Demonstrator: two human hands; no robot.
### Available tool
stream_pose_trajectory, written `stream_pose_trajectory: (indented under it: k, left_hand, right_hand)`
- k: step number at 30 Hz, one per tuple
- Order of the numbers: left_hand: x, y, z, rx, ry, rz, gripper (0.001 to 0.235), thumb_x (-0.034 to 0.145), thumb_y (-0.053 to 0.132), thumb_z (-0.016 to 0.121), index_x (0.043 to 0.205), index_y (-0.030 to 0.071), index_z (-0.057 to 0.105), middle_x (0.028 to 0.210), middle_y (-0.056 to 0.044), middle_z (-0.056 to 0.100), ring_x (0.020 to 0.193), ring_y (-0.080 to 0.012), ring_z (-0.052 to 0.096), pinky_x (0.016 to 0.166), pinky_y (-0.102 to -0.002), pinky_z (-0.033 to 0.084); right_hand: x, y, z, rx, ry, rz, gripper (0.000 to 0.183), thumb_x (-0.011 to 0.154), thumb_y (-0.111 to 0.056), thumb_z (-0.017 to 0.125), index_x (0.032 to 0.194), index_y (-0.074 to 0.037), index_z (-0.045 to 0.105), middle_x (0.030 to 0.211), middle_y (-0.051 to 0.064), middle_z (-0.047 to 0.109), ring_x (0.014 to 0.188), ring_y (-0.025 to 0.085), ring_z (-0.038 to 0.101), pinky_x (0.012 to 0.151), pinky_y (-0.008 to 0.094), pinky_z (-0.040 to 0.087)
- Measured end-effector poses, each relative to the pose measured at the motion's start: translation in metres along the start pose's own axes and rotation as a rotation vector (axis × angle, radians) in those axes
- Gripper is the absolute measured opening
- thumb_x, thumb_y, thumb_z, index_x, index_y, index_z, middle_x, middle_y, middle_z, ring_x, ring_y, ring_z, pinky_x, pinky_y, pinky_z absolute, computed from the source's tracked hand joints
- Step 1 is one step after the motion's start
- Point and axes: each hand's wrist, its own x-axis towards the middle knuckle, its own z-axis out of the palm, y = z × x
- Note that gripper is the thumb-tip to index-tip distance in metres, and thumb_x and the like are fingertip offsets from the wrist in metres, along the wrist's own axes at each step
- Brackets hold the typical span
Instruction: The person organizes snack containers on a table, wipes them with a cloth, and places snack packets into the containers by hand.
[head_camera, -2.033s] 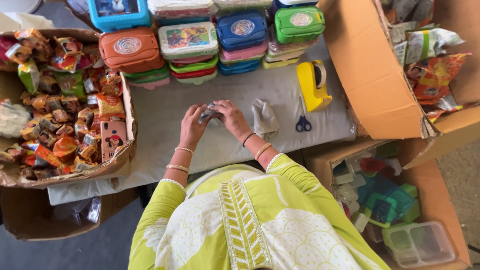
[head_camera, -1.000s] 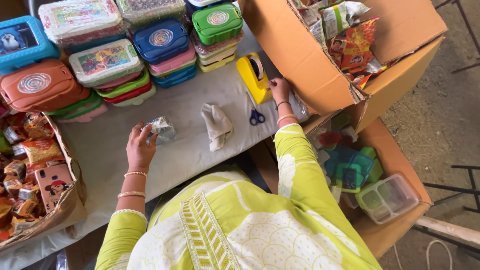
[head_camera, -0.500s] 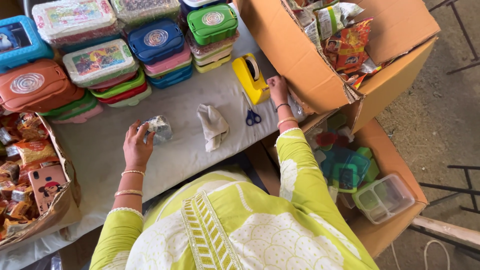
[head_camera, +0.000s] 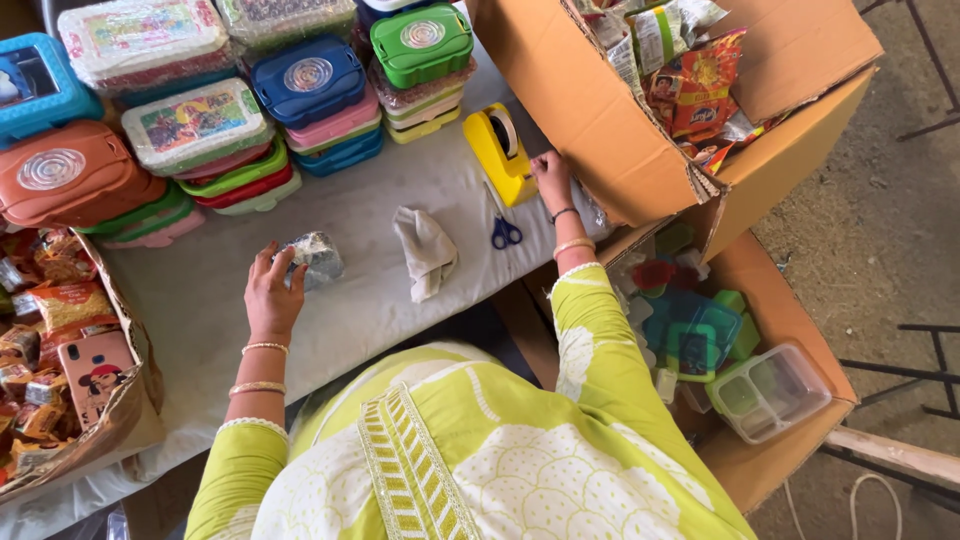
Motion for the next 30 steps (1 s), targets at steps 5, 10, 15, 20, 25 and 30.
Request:
stream_pose_trajectory:
  k: [5,10,15,20,25,30]
  left_hand:
    - [0.002,0.000,-0.001,0.005,0.000,-0.002,0.033,0.091,0.018,0.079,0.121,0.010,0.070,0.138,-0.016,0.064,0.120,-0.0362,0.064,0.095,-0.044,0.056]
    - [0.003,0.002,0.002,0.004,0.009,-0.015,0.033,0.090,0.018,0.079,0.121,0.010,0.069,0.137,-0.016,0.064,0.120,-0.0371,0.064,0.094,-0.044,0.056]
    - [0.000,0.007,-0.008,-0.047,0.001,-0.017,0.032,0.091,0.019,0.079,0.120,0.011,0.068,0.135,-0.019,0.063,0.116,-0.0379,0.064,0.091,-0.045,0.056]
    - [0.000,0.010,-0.009,-0.051,0.017,-0.041,0.033,0.089,0.018,0.078,0.120,0.012,0.067,0.135,-0.018,0.062,0.118,-0.0383,0.062,0.091,-0.046,0.056]
    - [0.001,0.014,-0.011,-0.057,-0.013,-0.035,0.030,0.091,0.019,0.076,0.118,0.012,0.066,0.135,-0.017,0.062,0.119,-0.0377,0.061,0.091,-0.045,0.056]
    - [0.002,0.012,-0.010,-0.057,-0.006,-0.028,0.031,0.090,0.020,0.076,0.119,0.013,0.066,0.134,-0.016,0.061,0.120,-0.0373,0.060,0.090,-0.045,0.057]
  right_hand:
    - [-0.030,0.001,-0.001,-0.026,0.088,-0.001,0.013,0.098,-0.010,0.068,0.093,-0.001,0.059,0.077,0.003,0.064,0.063,0.009,0.058,0.055,0.028,0.050]
    - [-0.031,0.042,0.002,0.199,0.131,0.117,0.022,0.093,-0.012,0.070,0.102,-0.009,0.050,0.073,0.001,0.059,0.059,0.010,0.052,0.053,0.028,0.045]
    - [-0.013,0.128,0.008,-0.150,0.250,-0.251,0.013,0.099,-0.011,0.072,0.103,-0.004,0.062,0.088,0.004,0.061,0.077,0.012,0.057,0.071,0.029,0.052]
    - [-0.034,0.072,0.023,0.236,0.182,0.069,0.012,0.102,-0.013,0.064,0.105,-0.004,0.057,0.085,0.001,0.060,0.071,0.010,0.054,0.064,0.029,0.048]
    - [-0.025,0.111,0.043,0.565,0.235,0.056,0.009,0.108,-0.013,0.058,0.107,-0.005,0.053,0.089,0.001,0.060,0.075,0.010,0.055,0.068,0.028,0.051]
    - [-0.078,0.118,0.051,-0.114,0.450,-0.016,0.006,0.098,-0.008,0.058,0.102,-0.004,0.055,0.087,0.002,0.061,0.076,0.016,0.060,0.073,0.029,0.052]
